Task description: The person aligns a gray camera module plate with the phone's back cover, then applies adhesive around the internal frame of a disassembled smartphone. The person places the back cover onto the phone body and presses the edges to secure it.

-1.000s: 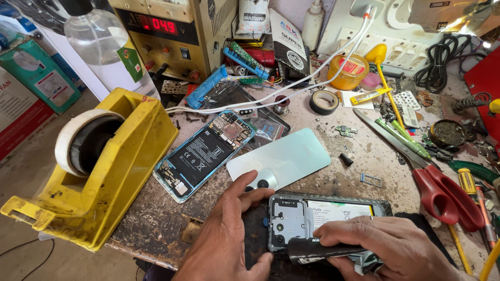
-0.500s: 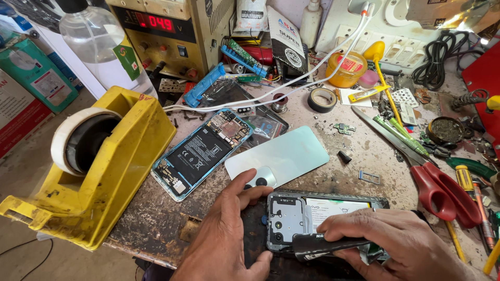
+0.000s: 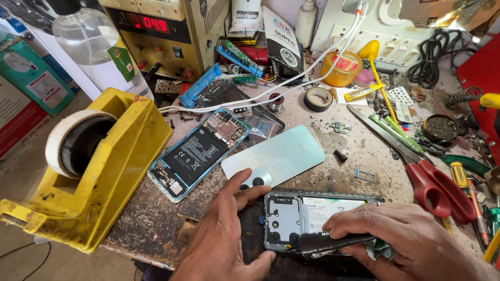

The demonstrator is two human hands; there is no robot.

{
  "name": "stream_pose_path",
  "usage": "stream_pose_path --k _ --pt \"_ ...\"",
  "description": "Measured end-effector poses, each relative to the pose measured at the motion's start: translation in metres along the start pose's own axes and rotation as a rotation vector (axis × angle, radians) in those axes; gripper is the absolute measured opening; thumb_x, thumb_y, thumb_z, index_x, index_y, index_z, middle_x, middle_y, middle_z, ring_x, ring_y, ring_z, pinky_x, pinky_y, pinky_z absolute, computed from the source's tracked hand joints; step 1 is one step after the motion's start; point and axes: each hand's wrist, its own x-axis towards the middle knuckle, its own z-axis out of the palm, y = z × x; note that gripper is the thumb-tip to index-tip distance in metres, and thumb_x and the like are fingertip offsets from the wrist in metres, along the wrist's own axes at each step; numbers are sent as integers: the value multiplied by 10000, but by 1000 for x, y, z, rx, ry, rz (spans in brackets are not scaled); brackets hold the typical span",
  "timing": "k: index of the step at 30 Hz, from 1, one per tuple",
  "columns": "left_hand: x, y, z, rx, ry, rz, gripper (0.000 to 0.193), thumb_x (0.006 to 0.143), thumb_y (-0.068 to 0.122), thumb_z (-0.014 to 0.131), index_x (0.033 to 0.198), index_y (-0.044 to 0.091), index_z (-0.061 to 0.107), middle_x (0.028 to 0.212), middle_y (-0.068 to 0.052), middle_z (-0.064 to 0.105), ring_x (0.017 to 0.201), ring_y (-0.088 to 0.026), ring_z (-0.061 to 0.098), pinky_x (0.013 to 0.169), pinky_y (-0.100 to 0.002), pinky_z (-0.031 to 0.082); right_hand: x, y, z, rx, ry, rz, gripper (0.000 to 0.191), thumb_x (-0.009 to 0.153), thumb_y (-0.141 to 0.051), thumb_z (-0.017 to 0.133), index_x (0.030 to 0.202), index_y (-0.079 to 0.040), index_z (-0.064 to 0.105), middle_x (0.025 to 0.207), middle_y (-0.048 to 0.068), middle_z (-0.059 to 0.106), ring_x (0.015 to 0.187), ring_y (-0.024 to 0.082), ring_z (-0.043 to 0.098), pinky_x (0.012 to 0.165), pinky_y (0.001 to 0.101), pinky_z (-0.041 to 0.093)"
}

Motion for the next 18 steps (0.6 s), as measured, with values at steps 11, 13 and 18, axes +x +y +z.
stream_pose_path --k 11,13,18 --pt "0 -3 -1 -3 23 48 1235 656 228 838 1574 -17 49 1481 -185 563 1429 -333 477 1210 -471 225 0 -2 -12 -48 21 -64 263 907 -269 772 1150 -180 723 1183 -42 819 1049 174 791 846 335 596" --pt "0 -2 -1 -3 28 42 1234 656 230 838 1574 -16 52 1478 -178 570 1428 -334 474 1207 -468 226 0 -1 -16 -40 29 -96 276 902 -249 764 1159 -160 717 1173 -29 813 1053 183 787 851 339 588" --pt "0 0 -2 -25 29 56 1236 662 234 832 1583 -24 50 1475 -190 571 1422 -345 471 1201 -472 219 -1 0 -21 19 12 -74 277 894 -233 785 1144 -140 711 1147 -13 813 1048 189 754 842 334 590"
